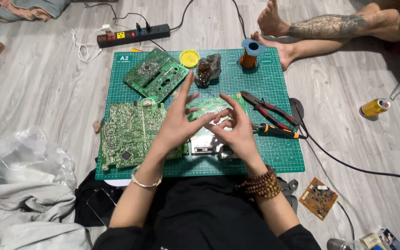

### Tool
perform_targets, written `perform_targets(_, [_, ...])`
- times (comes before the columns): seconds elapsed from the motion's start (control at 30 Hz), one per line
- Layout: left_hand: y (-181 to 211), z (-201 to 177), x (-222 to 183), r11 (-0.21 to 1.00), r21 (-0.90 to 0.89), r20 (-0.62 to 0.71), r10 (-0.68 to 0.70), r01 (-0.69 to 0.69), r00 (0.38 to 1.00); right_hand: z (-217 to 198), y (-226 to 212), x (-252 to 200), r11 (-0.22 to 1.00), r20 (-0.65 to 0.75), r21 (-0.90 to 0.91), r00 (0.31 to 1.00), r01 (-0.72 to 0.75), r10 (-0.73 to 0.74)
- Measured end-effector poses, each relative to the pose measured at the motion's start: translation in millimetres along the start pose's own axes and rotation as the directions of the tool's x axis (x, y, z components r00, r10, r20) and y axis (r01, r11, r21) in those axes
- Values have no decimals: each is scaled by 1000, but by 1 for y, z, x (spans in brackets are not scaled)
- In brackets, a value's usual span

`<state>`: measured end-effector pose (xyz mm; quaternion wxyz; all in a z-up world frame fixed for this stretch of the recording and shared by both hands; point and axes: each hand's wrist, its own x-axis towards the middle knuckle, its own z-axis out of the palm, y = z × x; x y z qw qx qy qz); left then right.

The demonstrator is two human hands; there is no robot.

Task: Soldering electronic components onto circuit boards using a soldering iron and solder wire on a cutting mat.

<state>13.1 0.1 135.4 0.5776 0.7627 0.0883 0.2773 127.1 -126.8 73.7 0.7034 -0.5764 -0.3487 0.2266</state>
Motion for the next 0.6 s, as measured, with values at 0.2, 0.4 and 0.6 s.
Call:
perform_targets(0.2, [-2,12,0,953,173,-153,277,-250,949,-10,-10,24,968,53,233,995,-96,86])
perform_targets(0.4, [-44,19,-22,980,-170,-201,70,-105,977,-27,-8,38,843,197,405,934,-354,297])
perform_targets(0.6, [-75,15,-52,983,-181,-166,14,-45,986,-41,12,36,738,144,533,904,-414,403])
